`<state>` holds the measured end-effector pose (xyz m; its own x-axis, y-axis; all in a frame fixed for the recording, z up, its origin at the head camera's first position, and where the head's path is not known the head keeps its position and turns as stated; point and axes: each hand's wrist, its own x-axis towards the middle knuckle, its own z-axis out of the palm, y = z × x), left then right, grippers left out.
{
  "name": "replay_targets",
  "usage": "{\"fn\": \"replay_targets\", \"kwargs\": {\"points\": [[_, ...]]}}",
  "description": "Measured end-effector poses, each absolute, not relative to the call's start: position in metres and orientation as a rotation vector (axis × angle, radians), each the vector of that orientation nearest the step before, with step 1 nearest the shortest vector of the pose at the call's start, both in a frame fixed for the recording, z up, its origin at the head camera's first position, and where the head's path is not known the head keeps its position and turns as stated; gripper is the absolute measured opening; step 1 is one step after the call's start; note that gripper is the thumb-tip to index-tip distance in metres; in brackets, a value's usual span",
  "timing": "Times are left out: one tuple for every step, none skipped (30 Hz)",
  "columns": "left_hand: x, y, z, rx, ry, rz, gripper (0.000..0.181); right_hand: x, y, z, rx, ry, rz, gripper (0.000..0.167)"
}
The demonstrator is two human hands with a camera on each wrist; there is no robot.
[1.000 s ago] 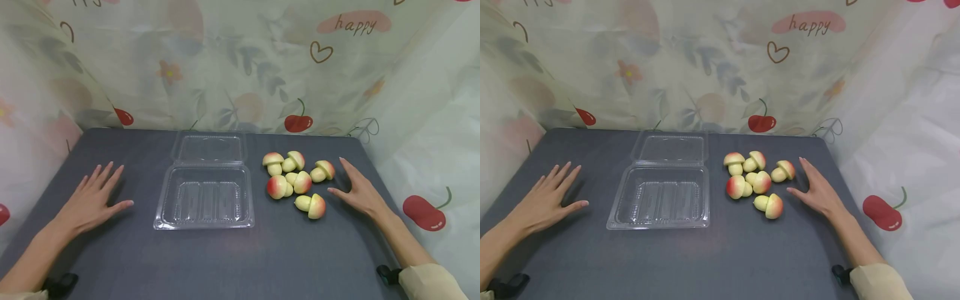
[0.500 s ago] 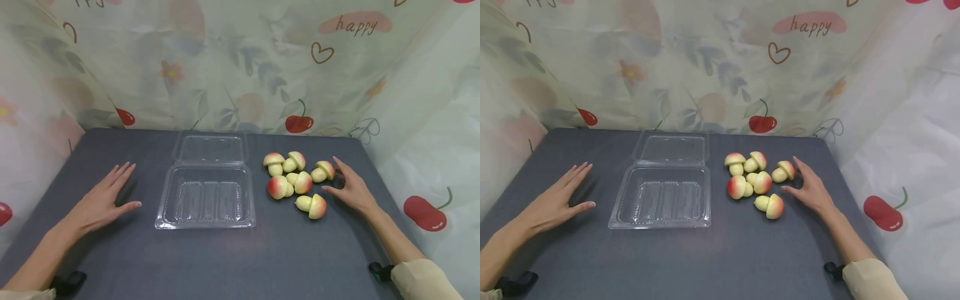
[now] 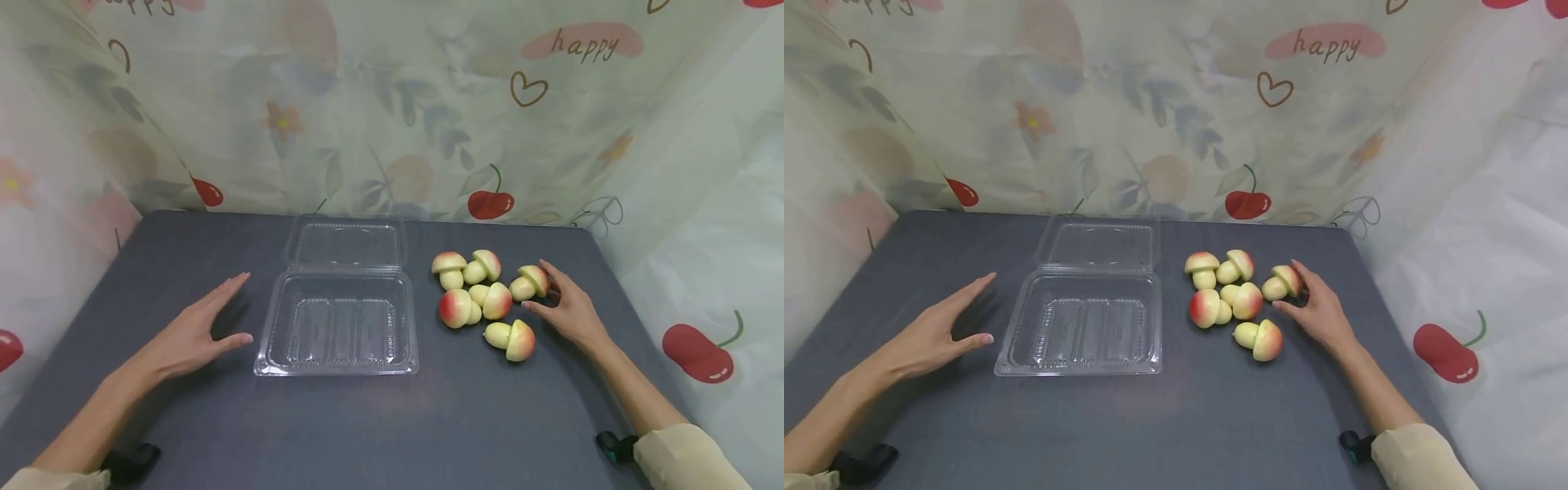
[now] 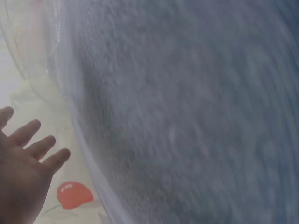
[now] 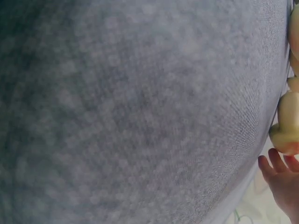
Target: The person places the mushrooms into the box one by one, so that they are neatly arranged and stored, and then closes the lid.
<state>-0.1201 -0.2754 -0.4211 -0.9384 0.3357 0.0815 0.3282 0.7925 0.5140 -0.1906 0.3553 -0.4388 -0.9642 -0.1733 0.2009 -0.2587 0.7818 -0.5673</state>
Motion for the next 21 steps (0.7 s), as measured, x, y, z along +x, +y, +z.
{"fn": "replay_targets", "kwargs": {"points": [[-0.121,-0.273,-0.421,0.551,2.952,0.856,0.102,-0.191,0.355,-0.439,0.343,-2.833,0.934,0.090],[-0.122,-0.272,-0.421,0.558,2.945,0.858,0.102,-0.192,0.354,-0.439,0.341,-2.832,0.933,0.090],[-0.123,-0.270,-0.421,0.563,2.944,0.866,0.102,-0.192,0.354,-0.439,0.339,-2.830,0.940,0.090],[-0.124,-0.269,-0.421,0.569,2.941,0.871,0.101,-0.192,0.353,-0.439,0.338,-2.829,0.945,0.090],[-0.124,-0.267,-0.421,0.569,2.942,0.874,0.100,-0.193,0.352,-0.439,0.338,-2.830,0.950,0.090],[-0.125,-0.266,-0.422,0.576,2.937,0.874,0.100,-0.193,0.351,-0.439,0.339,-2.832,0.952,0.090],[-0.125,-0.265,-0.422,0.578,2.932,0.880,0.099,-0.194,0.350,-0.439,0.339,-2.836,0.952,0.090],[-0.125,-0.264,-0.422,0.581,2.923,0.884,0.098,-0.195,0.350,-0.439,0.339,-2.840,0.949,0.090],[-0.125,-0.263,-0.423,0.583,2.915,0.894,0.098,-0.195,0.349,-0.439,0.339,-2.843,0.950,0.090],[-0.126,-0.262,-0.423,0.584,2.903,0.900,0.098,-0.196,0.348,-0.439,0.339,-2.846,0.941,0.091],[-0.126,-0.261,-0.423,0.581,2.893,0.905,0.098,-0.196,0.347,-0.439,0.342,-2.848,0.931,0.091],[-0.126,-0.260,-0.424,0.580,2.881,0.912,0.099,-0.197,0.346,-0.440,0.343,-2.848,0.923,0.091],[-0.126,-0.259,-0.424,0.575,2.870,0.921,0.099,-0.197,0.346,-0.440,0.344,-2.848,0.917,0.091],[-0.126,-0.258,-0.424,0.570,2.860,0.931,0.100,-0.198,0.345,-0.440,0.345,-2.849,0.907,0.091],[-0.126,-0.257,-0.424,0.567,2.852,0.943,0.100,-0.198,0.344,-0.441,0.347,-2.849,0.901,0.091],[-0.126,-0.256,-0.425,0.563,2.842,0.953,0.100,-0.198,0.344,-0.441,0.348,-2.851,0.893,0.092],[-0.126,-0.255,-0.425,0.560,2.832,0.963,0.100,-0.199,0.343,-0.441,0.349,-2.853,0.887,0.092],[-0.126,-0.255,-0.425,0.558,2.821,0.974,0.100,-0.199,0.343,-0.441,0.348,-2.856,0.877,0.093],[-0.126,-0.254,-0.425,0.559,2.812,0.985,0.100,-0.199,0.342,-0.441,0.345,-2.860,0.870,0.093],[-0.126,-0.254,-0.426,0.562,2.804,0.996,0.100,-0.200,0.342,-0.441,0.343,-2.865,0.863,0.094],[-0.127,-0.253,-0.426,0.562,2.796,1.003,0.099,-0.200,0.342,-0.441,0.342,-2.868,0.861,0.094]]}}
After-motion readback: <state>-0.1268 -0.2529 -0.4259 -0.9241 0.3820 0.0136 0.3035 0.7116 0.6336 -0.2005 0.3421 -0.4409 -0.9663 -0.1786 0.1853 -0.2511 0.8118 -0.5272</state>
